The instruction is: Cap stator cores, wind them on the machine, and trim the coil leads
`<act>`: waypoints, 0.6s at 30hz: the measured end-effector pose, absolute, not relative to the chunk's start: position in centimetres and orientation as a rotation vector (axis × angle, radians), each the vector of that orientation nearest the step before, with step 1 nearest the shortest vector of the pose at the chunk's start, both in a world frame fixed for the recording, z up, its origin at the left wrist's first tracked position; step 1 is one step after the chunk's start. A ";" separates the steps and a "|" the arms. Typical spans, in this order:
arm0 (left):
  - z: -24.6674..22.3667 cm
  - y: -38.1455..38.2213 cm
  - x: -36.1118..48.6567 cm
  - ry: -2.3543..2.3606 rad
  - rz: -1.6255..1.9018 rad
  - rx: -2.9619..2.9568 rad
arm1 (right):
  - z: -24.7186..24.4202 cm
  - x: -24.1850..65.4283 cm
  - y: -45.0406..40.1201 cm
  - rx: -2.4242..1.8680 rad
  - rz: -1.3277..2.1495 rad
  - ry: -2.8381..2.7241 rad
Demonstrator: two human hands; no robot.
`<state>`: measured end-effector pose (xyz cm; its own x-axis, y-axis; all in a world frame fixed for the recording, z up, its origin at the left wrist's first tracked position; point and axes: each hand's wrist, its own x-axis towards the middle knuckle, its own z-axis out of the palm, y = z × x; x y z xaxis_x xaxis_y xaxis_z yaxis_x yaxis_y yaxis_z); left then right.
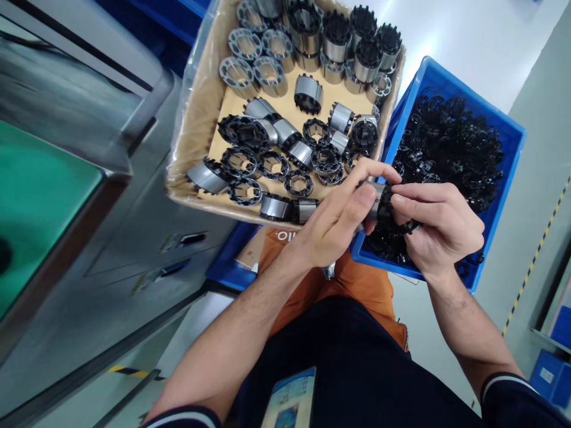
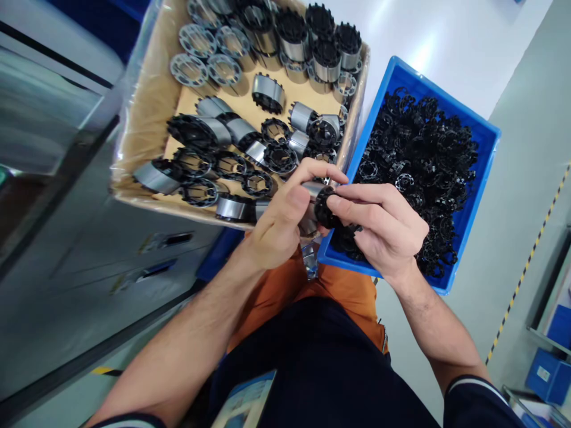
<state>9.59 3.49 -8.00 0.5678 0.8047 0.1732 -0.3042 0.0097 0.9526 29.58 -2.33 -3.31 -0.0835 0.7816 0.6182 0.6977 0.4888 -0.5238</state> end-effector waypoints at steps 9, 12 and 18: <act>-7.6 3.4 9.8 0.527 0.908 1.227 | -3.2 28.9 -2.2 -1.269 0.026 -1.811; -7.5 3.4 9.7 0.493 0.908 1.218 | -3.0 28.9 -2.2 -1.263 0.004 -1.817; -8.2 3.5 9.5 0.407 0.874 1.232 | -3.4 28.5 -2.4 -1.219 0.028 -1.765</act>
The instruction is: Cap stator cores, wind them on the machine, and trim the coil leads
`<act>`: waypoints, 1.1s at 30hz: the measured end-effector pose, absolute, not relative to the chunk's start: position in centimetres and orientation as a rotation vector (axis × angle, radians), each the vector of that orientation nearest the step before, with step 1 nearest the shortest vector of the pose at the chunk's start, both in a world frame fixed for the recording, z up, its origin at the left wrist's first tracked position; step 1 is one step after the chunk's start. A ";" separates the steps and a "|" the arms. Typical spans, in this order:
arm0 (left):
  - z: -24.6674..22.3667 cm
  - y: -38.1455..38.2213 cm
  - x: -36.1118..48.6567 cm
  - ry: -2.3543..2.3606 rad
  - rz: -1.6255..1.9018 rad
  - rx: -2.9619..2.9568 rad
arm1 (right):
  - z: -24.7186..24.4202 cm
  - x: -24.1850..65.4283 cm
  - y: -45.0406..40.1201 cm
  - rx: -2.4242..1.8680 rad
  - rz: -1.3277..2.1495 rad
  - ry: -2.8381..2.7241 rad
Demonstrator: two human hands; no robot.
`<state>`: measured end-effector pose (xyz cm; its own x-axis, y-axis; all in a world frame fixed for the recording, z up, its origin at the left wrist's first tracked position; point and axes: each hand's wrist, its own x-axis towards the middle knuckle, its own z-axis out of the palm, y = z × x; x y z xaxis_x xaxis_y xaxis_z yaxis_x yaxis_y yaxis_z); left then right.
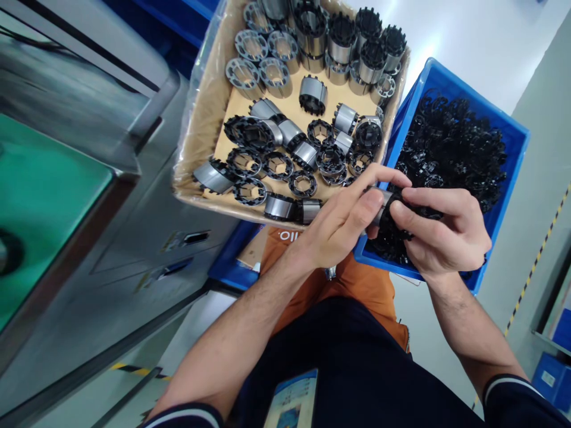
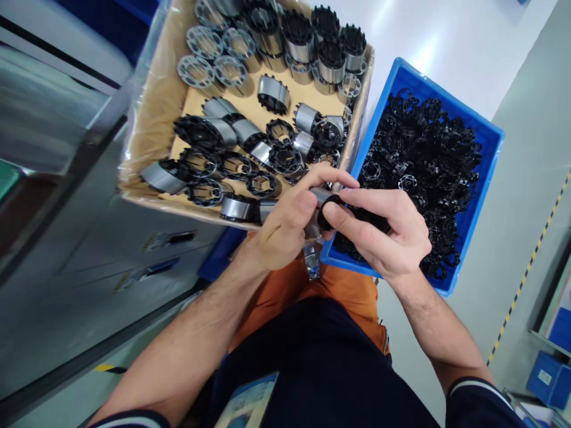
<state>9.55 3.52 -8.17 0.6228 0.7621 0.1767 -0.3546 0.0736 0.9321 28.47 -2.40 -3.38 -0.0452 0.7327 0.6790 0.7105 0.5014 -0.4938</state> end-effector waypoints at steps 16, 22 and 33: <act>-2.9 6.5 0.2 1.293 0.961 2.153 | -2.0 34.2 -2.3 -1.612 0.705 -1.833; -3.8 5.4 0.6 1.076 0.696 2.254 | -2.5 33.4 -2.2 -1.646 0.809 -1.818; -4.4 4.4 3.0 1.163 1.161 1.882 | -0.8 31.3 -3.0 -1.378 1.048 -1.459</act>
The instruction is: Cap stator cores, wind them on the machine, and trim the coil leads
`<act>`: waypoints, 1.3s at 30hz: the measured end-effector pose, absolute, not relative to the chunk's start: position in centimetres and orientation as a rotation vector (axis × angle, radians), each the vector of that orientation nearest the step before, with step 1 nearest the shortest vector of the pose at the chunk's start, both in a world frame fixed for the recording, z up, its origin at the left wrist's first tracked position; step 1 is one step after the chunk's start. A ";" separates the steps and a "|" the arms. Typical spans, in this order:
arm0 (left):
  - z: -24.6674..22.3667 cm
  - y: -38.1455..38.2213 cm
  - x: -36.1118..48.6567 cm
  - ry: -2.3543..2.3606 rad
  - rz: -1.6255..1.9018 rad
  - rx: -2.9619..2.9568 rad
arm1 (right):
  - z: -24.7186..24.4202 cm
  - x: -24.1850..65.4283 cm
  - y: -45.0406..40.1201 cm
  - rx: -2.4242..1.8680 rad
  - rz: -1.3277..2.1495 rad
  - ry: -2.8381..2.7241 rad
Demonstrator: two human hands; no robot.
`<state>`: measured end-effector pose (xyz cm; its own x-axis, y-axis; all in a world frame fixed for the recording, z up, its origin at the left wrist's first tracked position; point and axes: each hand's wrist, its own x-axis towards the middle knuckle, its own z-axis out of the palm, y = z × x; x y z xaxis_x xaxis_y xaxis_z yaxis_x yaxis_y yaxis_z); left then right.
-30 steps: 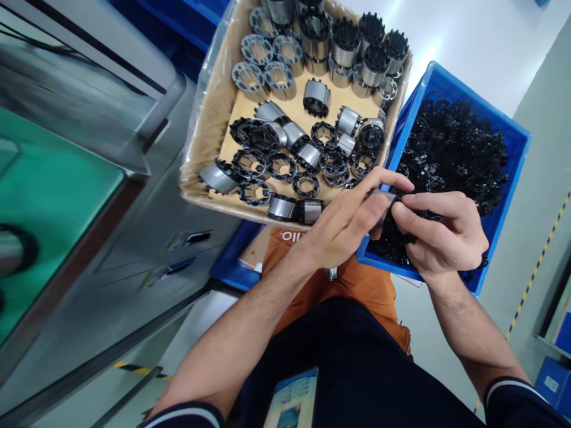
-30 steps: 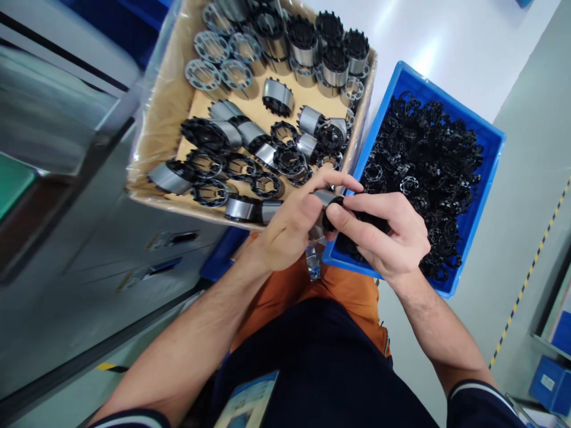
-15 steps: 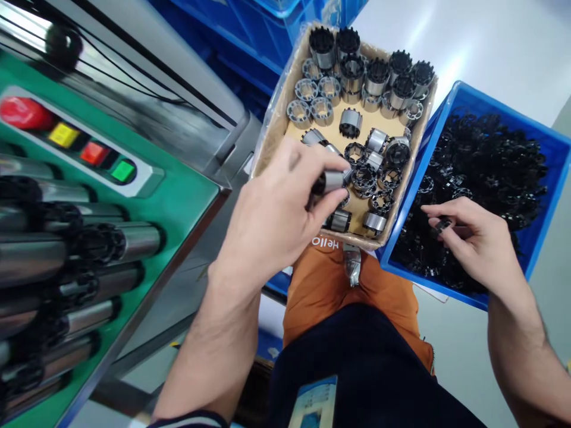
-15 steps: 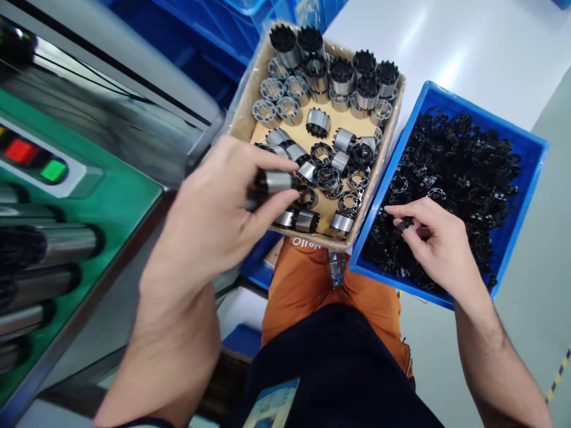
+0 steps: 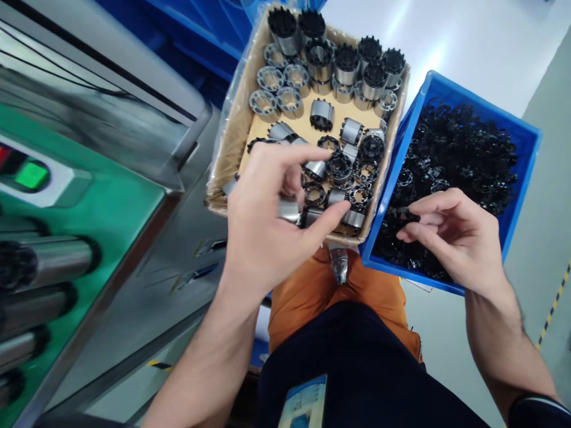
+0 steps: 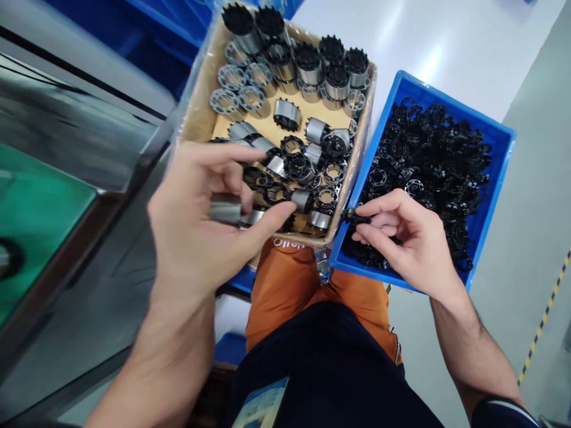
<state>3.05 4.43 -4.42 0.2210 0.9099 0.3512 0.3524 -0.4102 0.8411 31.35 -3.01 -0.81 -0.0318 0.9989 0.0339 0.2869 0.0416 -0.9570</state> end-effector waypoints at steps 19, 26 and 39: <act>-5.2 1.9 11.4 0.718 0.961 0.996 | -0.5 26.9 -1.8 -1.351 0.673 -1.410; -5.4 1.7 11.1 0.763 0.918 1.032 | -1.4 26.3 -1.6 -1.411 0.684 -1.402; -5.2 1.8 10.5 0.686 0.868 1.075 | -3.1 26.2 -1.9 -1.342 0.513 -1.459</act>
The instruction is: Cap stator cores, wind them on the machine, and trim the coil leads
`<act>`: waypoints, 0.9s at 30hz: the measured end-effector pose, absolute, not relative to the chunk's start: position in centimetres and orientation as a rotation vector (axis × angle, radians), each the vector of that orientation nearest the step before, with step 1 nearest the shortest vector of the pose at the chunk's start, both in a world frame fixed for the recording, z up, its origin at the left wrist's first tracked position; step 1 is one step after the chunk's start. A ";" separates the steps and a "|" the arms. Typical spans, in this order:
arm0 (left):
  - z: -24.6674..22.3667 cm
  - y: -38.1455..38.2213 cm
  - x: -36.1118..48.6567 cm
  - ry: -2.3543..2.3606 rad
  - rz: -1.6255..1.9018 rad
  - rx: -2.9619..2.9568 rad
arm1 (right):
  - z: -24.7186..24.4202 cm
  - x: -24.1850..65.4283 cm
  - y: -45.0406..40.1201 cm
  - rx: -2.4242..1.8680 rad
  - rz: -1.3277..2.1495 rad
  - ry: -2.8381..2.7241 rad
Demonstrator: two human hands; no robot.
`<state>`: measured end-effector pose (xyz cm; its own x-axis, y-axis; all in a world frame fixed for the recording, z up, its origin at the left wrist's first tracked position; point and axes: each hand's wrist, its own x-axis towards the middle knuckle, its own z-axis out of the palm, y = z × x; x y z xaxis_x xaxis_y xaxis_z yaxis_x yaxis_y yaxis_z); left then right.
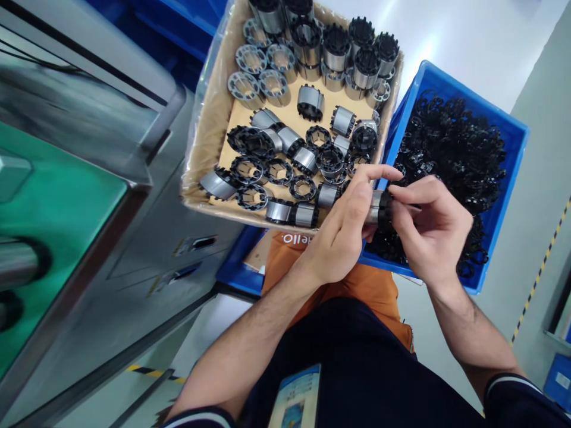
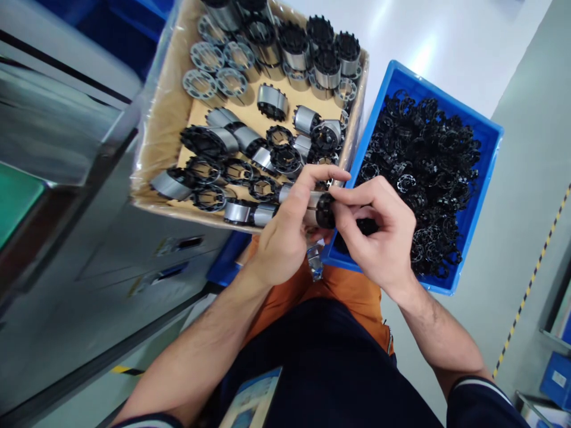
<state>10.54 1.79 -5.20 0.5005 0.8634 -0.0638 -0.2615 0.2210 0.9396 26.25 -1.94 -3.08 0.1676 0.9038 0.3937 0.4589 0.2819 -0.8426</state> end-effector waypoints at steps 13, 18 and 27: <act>-6.8 3.2 11.7 0.729 1.254 0.849 | 0.4 34.5 -0.5 -1.734 0.761 -1.982; -6.5 3.5 11.6 0.678 1.217 0.881 | -1.6 33.3 -2.2 -1.737 1.151 -2.448; -7.2 4.0 10.9 0.559 1.157 0.806 | -2.1 33.1 -2.6 -1.777 1.105 -2.378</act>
